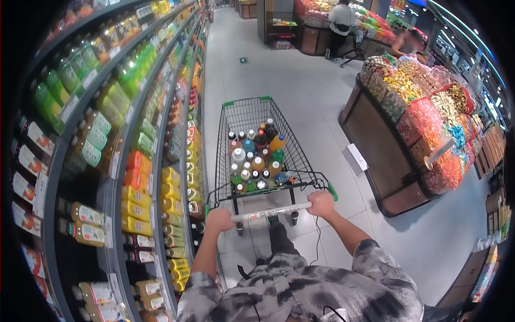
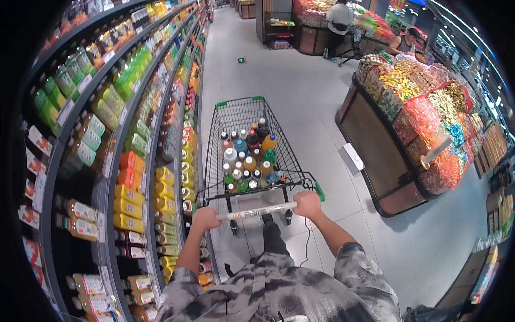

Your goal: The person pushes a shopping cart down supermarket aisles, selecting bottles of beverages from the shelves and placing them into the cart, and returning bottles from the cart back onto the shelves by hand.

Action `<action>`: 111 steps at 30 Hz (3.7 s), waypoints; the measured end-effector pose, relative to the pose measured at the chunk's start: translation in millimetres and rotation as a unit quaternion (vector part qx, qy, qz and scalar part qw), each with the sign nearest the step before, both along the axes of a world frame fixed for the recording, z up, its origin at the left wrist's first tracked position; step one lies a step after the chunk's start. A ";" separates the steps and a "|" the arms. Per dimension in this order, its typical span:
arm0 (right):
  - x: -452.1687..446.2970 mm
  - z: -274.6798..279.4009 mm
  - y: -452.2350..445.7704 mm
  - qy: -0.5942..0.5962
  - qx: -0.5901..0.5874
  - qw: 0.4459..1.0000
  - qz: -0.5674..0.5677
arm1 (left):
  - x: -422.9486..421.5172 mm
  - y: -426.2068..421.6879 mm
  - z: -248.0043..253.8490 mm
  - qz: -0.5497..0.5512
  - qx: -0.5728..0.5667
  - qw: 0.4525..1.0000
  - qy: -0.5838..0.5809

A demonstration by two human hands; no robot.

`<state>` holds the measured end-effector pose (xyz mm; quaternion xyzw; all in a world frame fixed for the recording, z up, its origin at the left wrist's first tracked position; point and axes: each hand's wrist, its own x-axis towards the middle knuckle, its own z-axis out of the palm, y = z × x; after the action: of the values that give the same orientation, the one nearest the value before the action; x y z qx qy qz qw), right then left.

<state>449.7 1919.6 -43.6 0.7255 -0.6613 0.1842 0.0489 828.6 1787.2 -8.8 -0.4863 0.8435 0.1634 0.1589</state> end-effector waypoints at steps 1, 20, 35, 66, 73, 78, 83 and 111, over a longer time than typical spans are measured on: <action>-0.9 0.2 -4.1 0.001 -0.008 1.000 -0.005 | -0.2 -4.4 -0.9 0.009 0.001 1.000 -0.004; -33.0 -10.2 -122.5 -0.013 0.004 1.000 -0.004 | -26.6 -121.7 -2.2 0.007 0.005 0.999 -0.046; -67.3 -10.4 -268.6 -0.034 0.018 0.999 0.001 | -66.8 -271.0 -1.8 0.005 0.005 0.998 -0.064; -143.7 -11.3 -626.5 -0.010 0.150 0.986 -0.071 | -154.7 -641.2 -26.7 -0.033 -0.105 0.994 -0.011; -176.5 -0.7 -702.7 0.059 0.269 0.957 -0.095 | -188.3 -724.3 -33.2 -0.038 -0.076 0.996 -0.026; -219.3 -19.9 -758.9 0.024 0.173 0.981 -0.081 | -230.3 -769.4 1.6 -0.036 -0.068 0.997 -0.007; -242.1 -18.1 -827.2 0.000 0.145 0.986 -0.081 | -255.5 -843.7 -14.4 -0.020 -0.078 0.997 -0.006; -396.3 -31.4 -1208.9 0.007 0.140 0.990 -0.018 | -388.2 -1171.9 -36.2 0.025 -0.112 0.993 0.020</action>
<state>53.4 710.7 -75.1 0.7143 -0.6933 0.0839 -0.0455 440.4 615.3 -45.0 -0.5186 0.8471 0.0818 0.0826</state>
